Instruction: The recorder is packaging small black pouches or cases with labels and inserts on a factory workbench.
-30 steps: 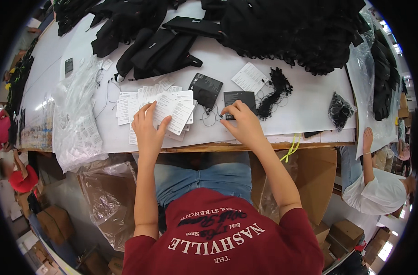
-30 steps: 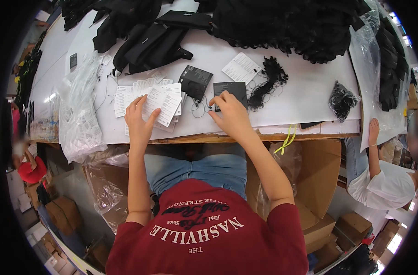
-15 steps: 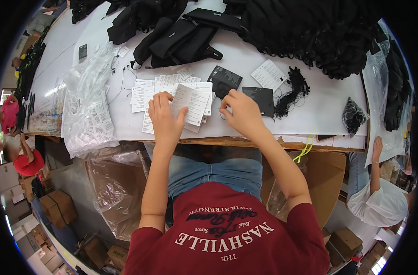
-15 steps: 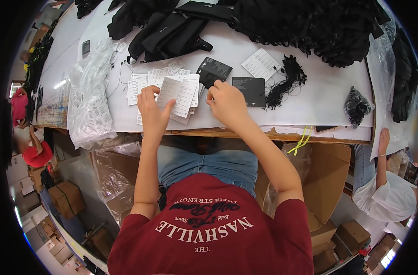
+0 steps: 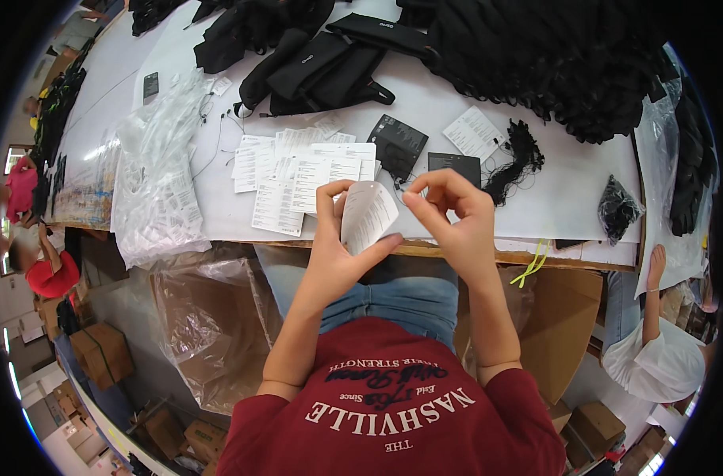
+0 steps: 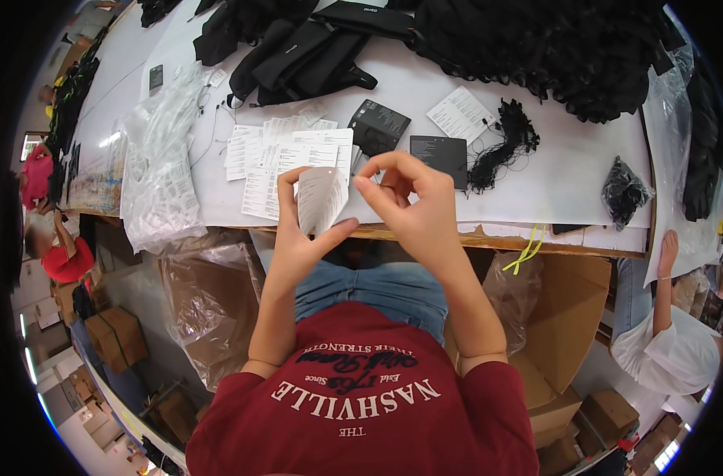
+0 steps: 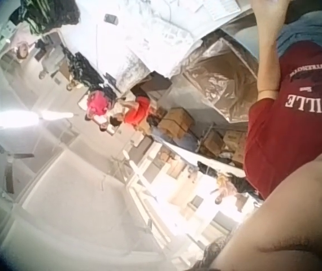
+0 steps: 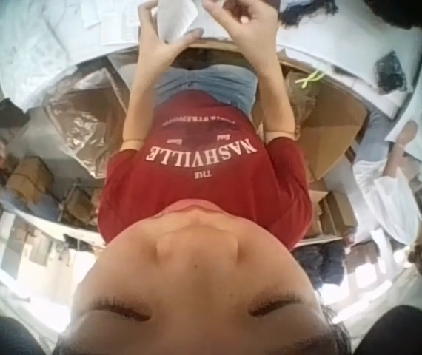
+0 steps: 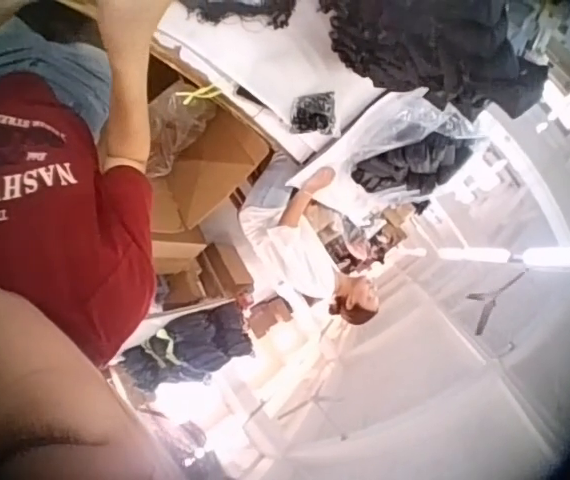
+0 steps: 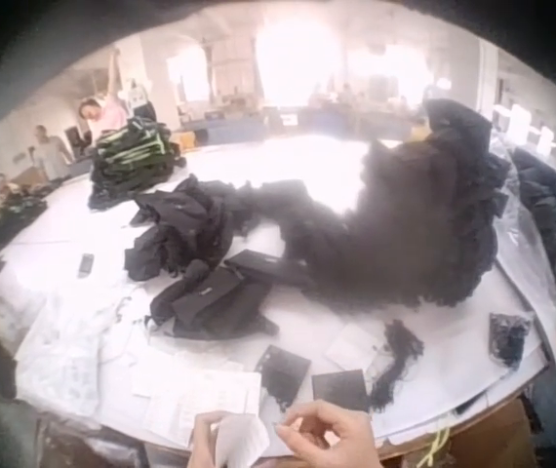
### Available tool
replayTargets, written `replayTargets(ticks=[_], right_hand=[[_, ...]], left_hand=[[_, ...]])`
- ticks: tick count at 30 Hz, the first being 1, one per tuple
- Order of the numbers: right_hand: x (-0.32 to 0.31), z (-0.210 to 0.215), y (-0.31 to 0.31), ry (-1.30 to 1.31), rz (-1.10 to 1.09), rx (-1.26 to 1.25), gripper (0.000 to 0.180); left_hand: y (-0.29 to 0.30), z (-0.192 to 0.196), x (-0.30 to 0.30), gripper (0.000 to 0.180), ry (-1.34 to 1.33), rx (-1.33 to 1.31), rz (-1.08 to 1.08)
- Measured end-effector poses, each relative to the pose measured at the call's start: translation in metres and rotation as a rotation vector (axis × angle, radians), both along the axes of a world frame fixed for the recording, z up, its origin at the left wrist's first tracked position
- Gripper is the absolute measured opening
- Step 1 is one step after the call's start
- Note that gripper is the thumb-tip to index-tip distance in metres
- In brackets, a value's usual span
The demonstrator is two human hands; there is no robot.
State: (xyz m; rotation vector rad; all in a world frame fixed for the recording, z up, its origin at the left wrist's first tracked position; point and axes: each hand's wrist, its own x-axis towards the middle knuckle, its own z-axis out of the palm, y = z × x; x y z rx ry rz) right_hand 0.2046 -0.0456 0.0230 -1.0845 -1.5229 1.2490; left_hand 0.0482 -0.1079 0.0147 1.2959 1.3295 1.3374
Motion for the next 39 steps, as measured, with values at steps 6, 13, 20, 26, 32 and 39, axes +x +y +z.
replayTargets(ticks=[6, 13, 20, 26, 32, 39], right_hand=[[-0.001, 0.008, -0.015, -0.11, -0.018, 0.03, 0.009], [-0.004, 0.008, -0.02, -0.137, -0.011, 0.093, 0.009], [-0.003, 0.005, -0.023, -0.182, -0.03, 0.095, 0.011], [0.008, -0.003, -0.024, -0.029, 0.048, 0.003, 0.016], [0.016, 0.007, -0.027, 0.005, 0.097, 0.086, 0.017], [0.021, 0.011, -0.028, -0.048, 0.101, 0.224, 0.019]], left_hand=[[-0.008, -0.01, -0.002, 0.019, -0.2, -0.076, 0.05], [-0.014, -0.008, 0.0, 0.013, -0.045, 0.004, 0.173], [-0.011, -0.005, -0.005, 0.028, 0.324, 0.221, 0.166], [-0.013, -0.003, -0.007, 0.034, 0.333, 0.263, 0.078], [-0.017, 0.0, -0.006, 0.042, 0.363, 0.368, 0.043], [-0.017, -0.001, -0.006, 0.045, 0.366, 0.439, 0.035]])
